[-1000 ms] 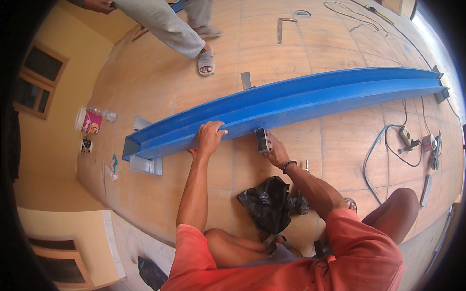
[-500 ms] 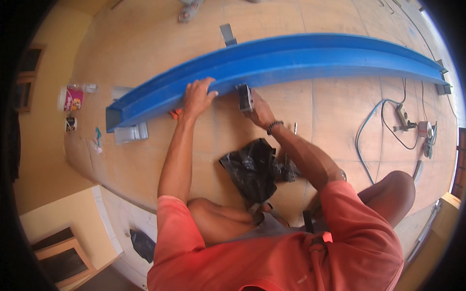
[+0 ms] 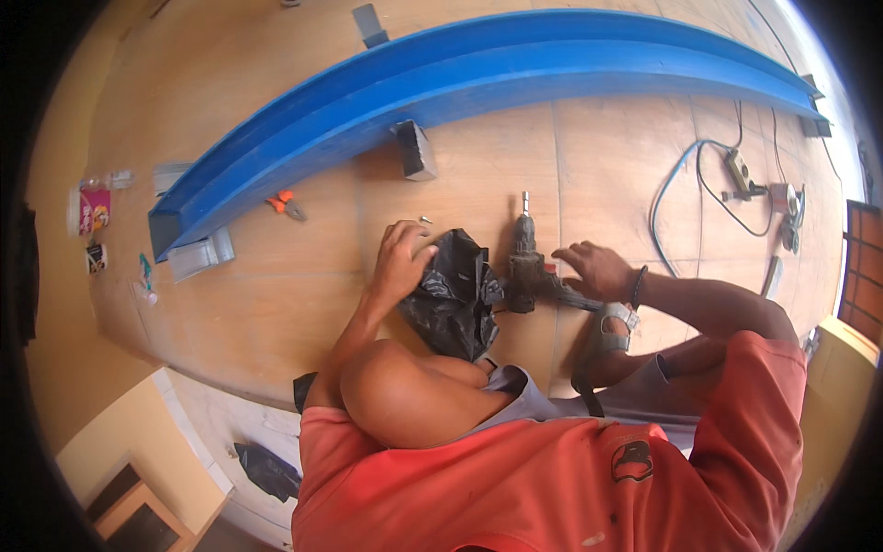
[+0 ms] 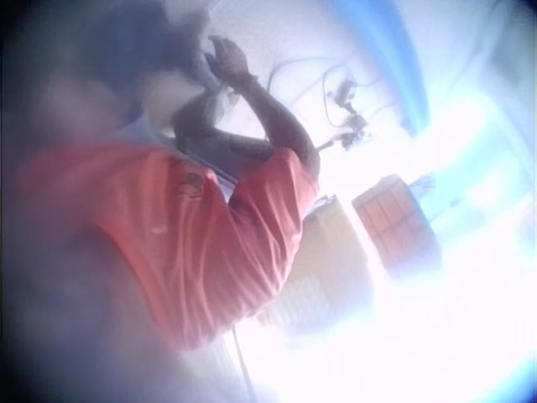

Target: The person assembles a long blue metal frame by attaching metal brackets using a power drill and an angle grinder. They work alongside another person who assists by holding the frame steady.

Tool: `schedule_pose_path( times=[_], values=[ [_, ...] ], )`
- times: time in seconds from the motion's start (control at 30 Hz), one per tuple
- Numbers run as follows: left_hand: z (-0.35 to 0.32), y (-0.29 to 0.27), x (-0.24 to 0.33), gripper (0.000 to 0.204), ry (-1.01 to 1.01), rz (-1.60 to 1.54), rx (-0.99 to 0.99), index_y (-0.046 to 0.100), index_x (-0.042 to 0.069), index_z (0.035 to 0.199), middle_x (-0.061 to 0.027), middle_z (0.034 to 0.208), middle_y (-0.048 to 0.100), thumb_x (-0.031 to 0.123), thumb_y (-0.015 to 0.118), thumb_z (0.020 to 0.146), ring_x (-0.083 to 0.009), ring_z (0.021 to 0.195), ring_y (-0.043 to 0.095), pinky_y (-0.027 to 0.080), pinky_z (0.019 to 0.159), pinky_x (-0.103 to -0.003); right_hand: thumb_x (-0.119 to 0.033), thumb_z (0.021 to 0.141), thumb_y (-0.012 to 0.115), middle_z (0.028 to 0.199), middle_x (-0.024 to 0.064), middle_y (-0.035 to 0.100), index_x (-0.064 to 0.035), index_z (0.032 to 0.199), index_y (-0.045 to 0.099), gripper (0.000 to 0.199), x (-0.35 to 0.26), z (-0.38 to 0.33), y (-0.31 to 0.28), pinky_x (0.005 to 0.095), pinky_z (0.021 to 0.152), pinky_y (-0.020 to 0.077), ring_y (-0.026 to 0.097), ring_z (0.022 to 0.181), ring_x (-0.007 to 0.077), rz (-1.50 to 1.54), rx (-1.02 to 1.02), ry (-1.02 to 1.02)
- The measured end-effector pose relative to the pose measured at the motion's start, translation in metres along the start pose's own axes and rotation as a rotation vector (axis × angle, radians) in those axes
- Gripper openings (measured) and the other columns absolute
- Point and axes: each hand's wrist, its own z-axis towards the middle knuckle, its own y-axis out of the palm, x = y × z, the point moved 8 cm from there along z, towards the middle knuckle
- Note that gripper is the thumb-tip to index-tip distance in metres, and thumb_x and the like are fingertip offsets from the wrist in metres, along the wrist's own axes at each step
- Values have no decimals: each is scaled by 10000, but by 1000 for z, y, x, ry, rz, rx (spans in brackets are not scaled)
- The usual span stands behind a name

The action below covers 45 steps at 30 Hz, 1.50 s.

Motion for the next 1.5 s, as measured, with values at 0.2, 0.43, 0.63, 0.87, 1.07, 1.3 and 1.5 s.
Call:
schedule_pose_path(
  times=[0.2,0.43,0.63,0.87,1.07,1.3,1.5],
  values=[
    [-40,58,40,660,97,270,-223,483,91,1364,-160,1148,593,147,740,759,-352,1096,520,352,1002,-476,-261,747,770,1216,203,468,-143,1496,239,925,-28,-12,55,462,901,468,527,1065,392,-47,106,86],
    [-90,20,-50,357,-209,281,-182,649,83,1122,-171,1014,613,-33,501,819,-377,999,571,456,867,-449,-151,709,752,1200,210,465,-103,1510,195,977,-1,8,73,466,924,455,513,1081,414,135,214,319],
    [-138,-49,-106,240,-531,561,-248,665,25,1001,-183,1031,619,-13,571,784,-404,1036,569,456,883,-477,-115,693,738,1169,189,510,-72,1482,258,924,-5,6,66,465,900,475,543,1076,381,167,253,303],
    [-50,-43,-34,300,-65,388,44,620,24,1094,-168,1019,598,8,590,796,-380,1005,557,456,900,-476,-163,663,784,1229,165,574,-1,1438,362,898,-23,-9,-3,351,983,450,590,1099,250,648,380,131],
    [12,52,-49,236,47,346,-97,615,59,1067,-134,1087,516,2,543,850,-343,1030,548,497,855,-433,-226,725,793,1186,93,594,28,1357,446,764,-52,-13,-45,313,956,447,560,1055,153,1225,340,71],
    [22,56,-70,190,41,181,30,629,45,1018,-128,996,550,7,573,841,-316,979,580,511,792,-411,-288,800,789,1065,97,626,3,1268,512,617,-69,-22,-48,317,666,560,628,819,159,1438,302,235],
    [-2,20,-74,113,-527,-819,324,628,2,1004,-80,861,640,43,635,899,-179,739,620,490,640,-298,-159,806,784,1056,81,637,-29,1309,495,595,-69,-6,-51,306,701,557,611,899,134,1237,354,109]
  ],
)
